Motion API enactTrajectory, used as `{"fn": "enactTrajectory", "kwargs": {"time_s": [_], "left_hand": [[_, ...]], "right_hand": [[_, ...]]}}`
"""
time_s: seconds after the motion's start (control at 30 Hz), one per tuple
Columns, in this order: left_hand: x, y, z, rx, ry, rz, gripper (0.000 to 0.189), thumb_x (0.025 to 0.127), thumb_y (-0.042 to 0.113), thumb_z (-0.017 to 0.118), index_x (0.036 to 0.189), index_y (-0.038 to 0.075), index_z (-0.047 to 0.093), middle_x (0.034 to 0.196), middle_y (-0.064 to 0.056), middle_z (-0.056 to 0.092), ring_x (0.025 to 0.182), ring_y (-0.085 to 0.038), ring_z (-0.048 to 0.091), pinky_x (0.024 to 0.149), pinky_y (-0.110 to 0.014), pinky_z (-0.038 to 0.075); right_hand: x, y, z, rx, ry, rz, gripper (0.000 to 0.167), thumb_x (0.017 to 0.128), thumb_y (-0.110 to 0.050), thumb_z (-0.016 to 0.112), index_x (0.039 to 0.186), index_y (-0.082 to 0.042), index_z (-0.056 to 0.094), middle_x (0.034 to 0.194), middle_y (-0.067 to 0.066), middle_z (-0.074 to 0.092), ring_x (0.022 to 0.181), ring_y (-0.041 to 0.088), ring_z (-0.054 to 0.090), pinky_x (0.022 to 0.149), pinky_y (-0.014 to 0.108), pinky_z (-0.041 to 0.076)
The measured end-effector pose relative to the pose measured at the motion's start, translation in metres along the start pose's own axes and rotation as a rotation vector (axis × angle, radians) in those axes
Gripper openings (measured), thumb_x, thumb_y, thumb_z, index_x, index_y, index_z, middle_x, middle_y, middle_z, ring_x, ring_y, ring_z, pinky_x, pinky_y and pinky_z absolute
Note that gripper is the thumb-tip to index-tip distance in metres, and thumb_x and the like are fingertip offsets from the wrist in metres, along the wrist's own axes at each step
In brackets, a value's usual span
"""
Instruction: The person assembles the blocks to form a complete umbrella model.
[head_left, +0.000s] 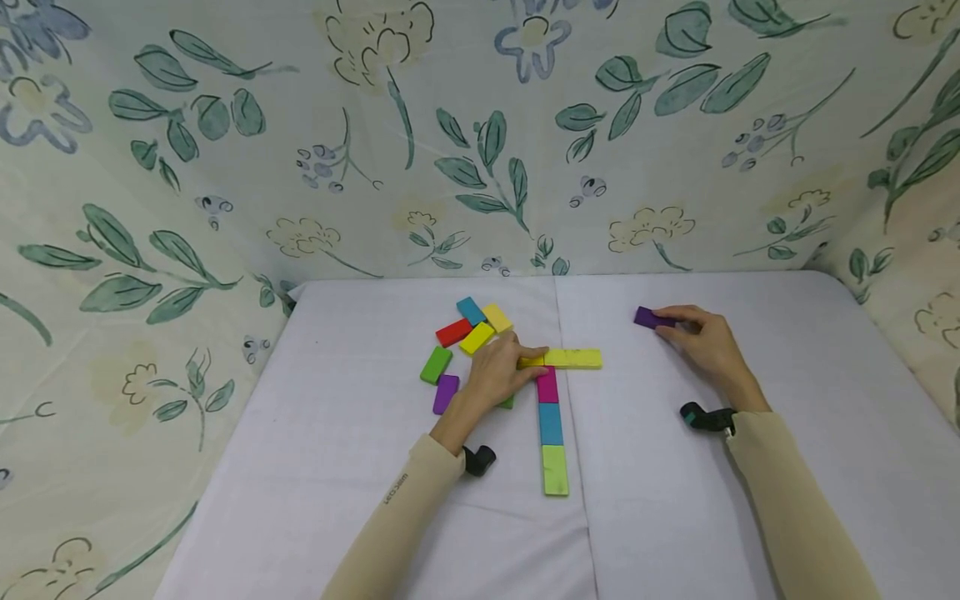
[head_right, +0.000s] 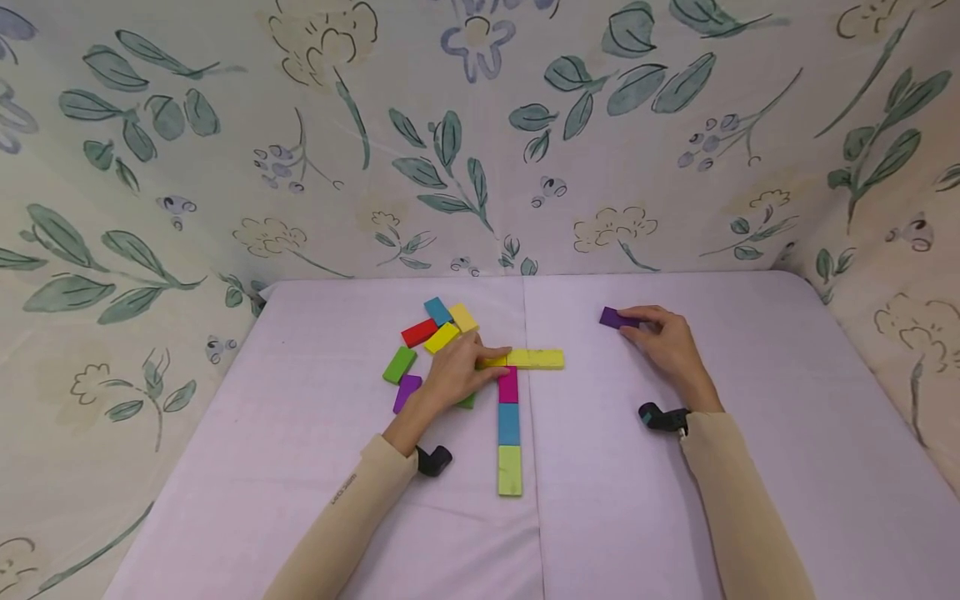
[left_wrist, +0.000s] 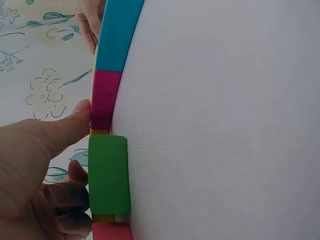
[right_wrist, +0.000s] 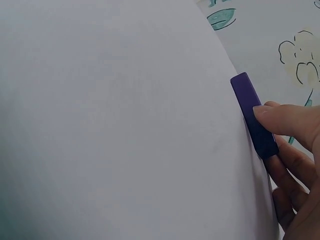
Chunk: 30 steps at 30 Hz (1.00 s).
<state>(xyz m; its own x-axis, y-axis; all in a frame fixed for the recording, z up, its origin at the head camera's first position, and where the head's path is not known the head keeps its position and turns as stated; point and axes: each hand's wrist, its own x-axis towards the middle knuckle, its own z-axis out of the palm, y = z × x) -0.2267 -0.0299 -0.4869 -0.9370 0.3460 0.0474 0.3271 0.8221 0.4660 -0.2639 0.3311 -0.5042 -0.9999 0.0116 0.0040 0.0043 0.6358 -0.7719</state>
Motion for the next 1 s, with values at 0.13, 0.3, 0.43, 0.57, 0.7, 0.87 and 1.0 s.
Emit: {"fn": "enactTrajectory", "kwargs": {"time_s": [0.13,0.3,0.43,0.57,0.7,0.87,1.0], "left_hand": [[0.0,0.0,0.001,-0.001,-0.001,0.002,0.043,0.091,0.044,0.077,0.132,0.033,0.069,0.082,0.0,0.044,0.067,-0.013,0.039,0.058,-0.02,0.027],[-0.002,-0.001,0.002,0.003,0.005,0.018,0.044,0.092,0.044,0.077,0.133,0.032,0.069,0.082,0.0,0.043,0.067,-0.012,0.038,0.058,-0.02,0.027],[-0.004,-0.003,0.002,-0.029,0.017,0.026,0.045,0.091,0.042,0.078,0.132,0.028,0.069,0.084,0.001,0.047,0.068,-0.012,0.04,0.059,-0.019,0.028],[-0.007,-0.004,0.001,-0.074,0.028,-0.001,0.041,0.089,0.04,0.08,0.126,0.025,0.073,0.084,0.002,0.053,0.067,-0.012,0.042,0.058,-0.02,0.028],[-0.009,-0.003,0.002,-0.079,0.034,-0.008,0.038,0.089,0.04,0.081,0.123,0.024,0.075,0.083,0.003,0.057,0.064,-0.012,0.043,0.057,-0.02,0.029],[-0.01,0.0,0.001,-0.061,0.032,-0.012,0.037,0.089,0.039,0.081,0.122,0.024,0.075,0.08,0.002,0.057,0.062,-0.012,0.044,0.055,-0.02,0.03],[-0.011,0.0,0.0,-0.077,0.027,-0.04,0.037,0.088,0.04,0.082,0.12,0.024,0.076,0.084,0.001,0.066,0.061,-0.012,0.044,0.054,-0.02,0.03]], "right_hand": [[0.0,0.001,0.0,0.001,0.003,0.005,0.04,0.1,-0.032,0.07,0.135,-0.011,0.069,0.152,0.018,0.055,0.15,0.043,0.038,0.123,0.058,0.03],[0.001,0.003,0.0,0.002,-0.001,0.006,0.041,0.101,-0.034,0.069,0.135,-0.011,0.068,0.151,0.018,0.055,0.15,0.043,0.038,0.123,0.058,0.029],[0.001,0.004,0.0,0.002,-0.001,0.01,0.04,0.101,-0.034,0.069,0.135,-0.012,0.069,0.151,0.017,0.055,0.15,0.043,0.038,0.123,0.058,0.029],[0.001,0.004,-0.001,0.005,-0.003,0.015,0.041,0.101,-0.035,0.068,0.135,-0.013,0.069,0.151,0.016,0.055,0.151,0.042,0.038,0.124,0.058,0.028],[0.002,0.002,-0.002,-0.001,-0.001,-0.005,0.04,0.101,-0.034,0.068,0.133,-0.011,0.07,0.147,0.016,0.058,0.147,0.041,0.042,0.122,0.058,0.031],[0.001,-0.005,-0.002,-0.091,-0.003,-0.042,0.036,0.099,-0.032,0.072,0.127,-0.01,0.074,0.133,0.017,0.064,0.122,0.035,0.056,0.1,0.048,0.046],[-0.002,-0.011,-0.004,-0.147,-0.032,-0.063,0.037,0.096,-0.033,0.075,0.126,-0.011,0.075,0.129,0.016,0.064,0.108,0.028,0.055,0.084,0.035,0.044]]}}
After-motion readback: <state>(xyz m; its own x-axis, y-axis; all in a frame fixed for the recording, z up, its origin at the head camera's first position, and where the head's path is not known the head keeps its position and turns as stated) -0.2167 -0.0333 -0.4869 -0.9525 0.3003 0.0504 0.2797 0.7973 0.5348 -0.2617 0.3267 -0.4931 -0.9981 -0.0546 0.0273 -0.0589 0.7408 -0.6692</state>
